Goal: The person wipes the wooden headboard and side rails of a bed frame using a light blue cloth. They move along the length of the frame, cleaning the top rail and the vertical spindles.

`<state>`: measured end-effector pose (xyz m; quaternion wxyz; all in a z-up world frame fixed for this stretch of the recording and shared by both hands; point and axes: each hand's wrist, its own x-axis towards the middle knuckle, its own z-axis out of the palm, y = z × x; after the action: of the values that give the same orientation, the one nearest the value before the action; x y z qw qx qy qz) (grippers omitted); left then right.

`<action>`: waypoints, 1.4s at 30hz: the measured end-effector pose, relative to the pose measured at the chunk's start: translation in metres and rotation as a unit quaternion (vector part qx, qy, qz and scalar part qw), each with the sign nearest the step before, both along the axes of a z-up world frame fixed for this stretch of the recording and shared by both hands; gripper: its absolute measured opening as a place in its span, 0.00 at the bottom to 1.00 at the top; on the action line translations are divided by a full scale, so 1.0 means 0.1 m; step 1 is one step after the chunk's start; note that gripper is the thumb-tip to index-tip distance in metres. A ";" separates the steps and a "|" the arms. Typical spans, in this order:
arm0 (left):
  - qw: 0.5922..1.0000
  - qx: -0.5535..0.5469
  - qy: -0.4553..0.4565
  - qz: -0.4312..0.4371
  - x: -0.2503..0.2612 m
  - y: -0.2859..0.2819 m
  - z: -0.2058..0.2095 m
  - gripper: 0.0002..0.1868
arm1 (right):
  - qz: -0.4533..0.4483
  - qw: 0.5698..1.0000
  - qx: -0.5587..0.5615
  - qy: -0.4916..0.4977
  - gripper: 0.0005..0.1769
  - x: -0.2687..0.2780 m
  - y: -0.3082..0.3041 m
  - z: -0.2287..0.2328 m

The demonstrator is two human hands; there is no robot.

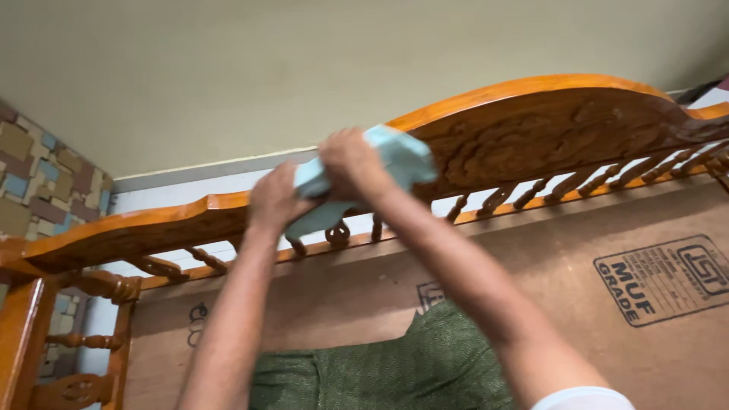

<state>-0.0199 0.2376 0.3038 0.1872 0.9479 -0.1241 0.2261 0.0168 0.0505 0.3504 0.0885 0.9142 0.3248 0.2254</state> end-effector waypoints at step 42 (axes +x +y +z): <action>0.962 0.110 -0.080 -0.236 0.78 -2.97 1.21 0.35 | 0.023 0.977 0.206 -0.059 0.38 0.07 -2.83 0.87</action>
<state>0.0584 -0.0593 0.4246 0.1193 0.8852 -0.3832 0.2352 0.0240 -0.2325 0.4372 -0.0882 0.8903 0.2867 0.3426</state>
